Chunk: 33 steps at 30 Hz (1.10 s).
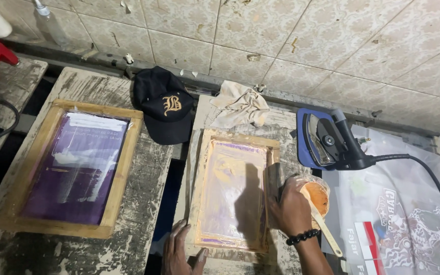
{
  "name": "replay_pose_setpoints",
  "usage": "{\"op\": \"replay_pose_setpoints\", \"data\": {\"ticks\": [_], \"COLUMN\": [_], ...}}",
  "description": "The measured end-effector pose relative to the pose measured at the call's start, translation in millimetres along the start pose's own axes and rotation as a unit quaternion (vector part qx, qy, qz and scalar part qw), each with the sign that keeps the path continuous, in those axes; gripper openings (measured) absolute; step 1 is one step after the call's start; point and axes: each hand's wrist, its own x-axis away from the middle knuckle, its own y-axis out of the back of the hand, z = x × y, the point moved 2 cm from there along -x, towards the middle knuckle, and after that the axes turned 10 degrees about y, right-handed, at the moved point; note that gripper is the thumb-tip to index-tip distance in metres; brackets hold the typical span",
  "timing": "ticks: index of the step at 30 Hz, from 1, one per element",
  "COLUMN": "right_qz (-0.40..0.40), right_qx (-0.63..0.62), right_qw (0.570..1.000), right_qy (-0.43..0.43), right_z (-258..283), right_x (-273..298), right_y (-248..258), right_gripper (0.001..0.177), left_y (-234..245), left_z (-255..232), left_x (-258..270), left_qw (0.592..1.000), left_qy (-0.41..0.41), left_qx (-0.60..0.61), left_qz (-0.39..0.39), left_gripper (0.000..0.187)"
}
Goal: The person uses a squeegee to spread orange ink across a screen printing frame placed over a fabric item. They repeatedly pull the ink across the mesh to ensure even coverage and occasionally use a wooden stick to adjust the ink on the squeegee.
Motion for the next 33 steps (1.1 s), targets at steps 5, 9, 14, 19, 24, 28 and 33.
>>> {"op": "replay_pose_setpoints", "data": {"ticks": [5,9,14,19,24,28,33], "right_qz": [-0.009,-0.063,-0.058,-0.085,-0.122,-0.046,-0.136], "right_qx": [0.064,-0.005,0.064,0.104,0.18,-0.089,0.188], "right_qw": [0.996,0.996,0.993,0.99,0.976,0.992,0.972], "right_qy": [-0.066,-0.062,-0.082,-0.046,0.03,-0.075,-0.021], "right_z": [1.3,18.6,2.4,3.9,12.3,33.6,-25.6], "right_x": [22.9,39.6,33.6,20.6,19.5,31.5,12.7], "right_y": [-34.7,-46.1,-86.1,-105.9,-144.3,-81.6,-108.3], "right_gripper": [0.036,0.03,0.022,0.012,0.004,0.036,0.004], "left_y": [6.9,0.3,7.1,4.5,-0.4,11.8,25.1], "left_z": [-7.0,-1.2,-6.0,-1.1,2.8,-14.0,-25.7], "left_x": [0.0,4.6,5.4,3.9,1.5,-6.3,-0.9], "left_qw": [1.0,0.999,0.999,0.999,0.999,0.998,0.997], "left_qy": [-0.006,-0.04,-0.032,-0.01,-0.026,-0.055,-0.081], "left_qx": [-0.004,-0.006,-0.04,-0.039,-0.038,-0.016,-0.009], "left_qz": [0.006,-0.037,0.011,0.008,0.008,-0.009,-0.007], "left_gripper": [0.068,0.073,0.078,0.077,0.081,0.072,0.069]}}
